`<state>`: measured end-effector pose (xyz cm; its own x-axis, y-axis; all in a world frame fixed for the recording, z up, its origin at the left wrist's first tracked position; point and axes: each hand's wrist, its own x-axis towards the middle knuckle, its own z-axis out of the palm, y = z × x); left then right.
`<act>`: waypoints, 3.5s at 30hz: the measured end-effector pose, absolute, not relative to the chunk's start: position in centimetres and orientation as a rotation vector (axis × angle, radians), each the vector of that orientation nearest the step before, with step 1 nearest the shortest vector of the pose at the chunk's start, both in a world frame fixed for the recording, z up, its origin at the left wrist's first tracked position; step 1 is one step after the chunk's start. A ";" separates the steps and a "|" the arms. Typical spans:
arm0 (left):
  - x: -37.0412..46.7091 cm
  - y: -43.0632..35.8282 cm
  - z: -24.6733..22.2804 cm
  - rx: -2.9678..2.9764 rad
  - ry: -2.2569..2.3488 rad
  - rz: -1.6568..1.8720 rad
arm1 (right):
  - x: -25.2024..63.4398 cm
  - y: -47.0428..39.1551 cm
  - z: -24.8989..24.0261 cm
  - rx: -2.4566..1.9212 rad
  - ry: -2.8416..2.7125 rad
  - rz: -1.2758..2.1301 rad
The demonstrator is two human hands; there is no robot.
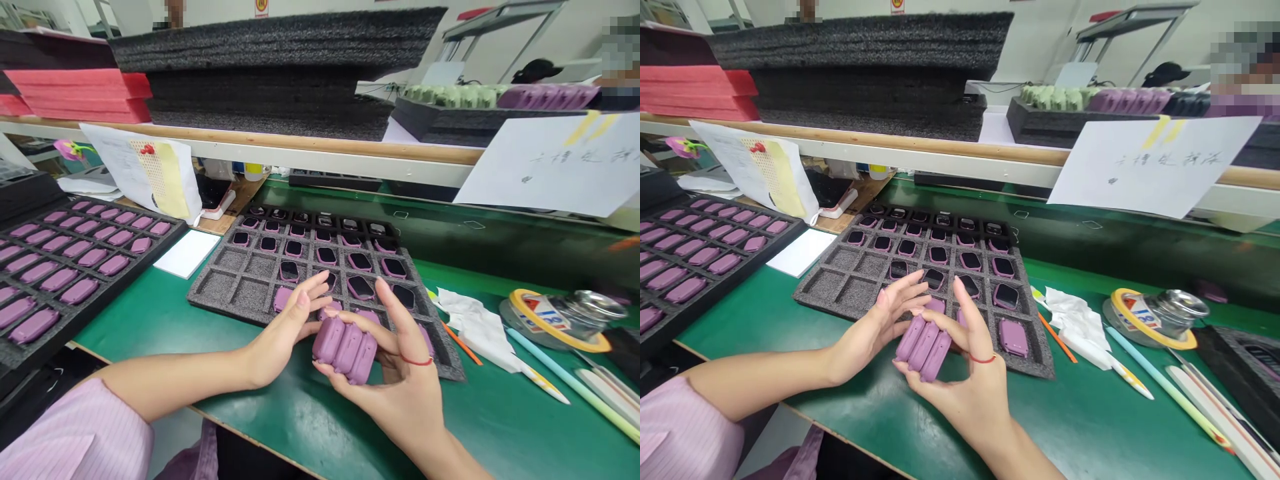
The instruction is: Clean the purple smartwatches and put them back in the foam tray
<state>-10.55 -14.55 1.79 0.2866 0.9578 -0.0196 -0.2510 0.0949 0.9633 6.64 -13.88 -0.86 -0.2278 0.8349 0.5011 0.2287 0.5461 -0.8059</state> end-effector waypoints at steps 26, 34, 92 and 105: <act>-9.7 -13.7 0.2 0.784 0.752 0.846 | 6.9 -12.5 -1.0 -0.834 -2.124 0.824; -10.1 -13.2 0.2 0.769 0.729 0.862 | 8.1 -11.4 0.6 -0.861 -1.942 0.894; -10.4 -13.2 1.2 0.653 0.689 0.969 | 8.0 -12.3 0.4 -0.748 -1.914 0.597; -14.2 -11.7 3.6 1.797 1.395 0.904 | 8.3 -10.7 -1.9 -0.647 -2.052 0.351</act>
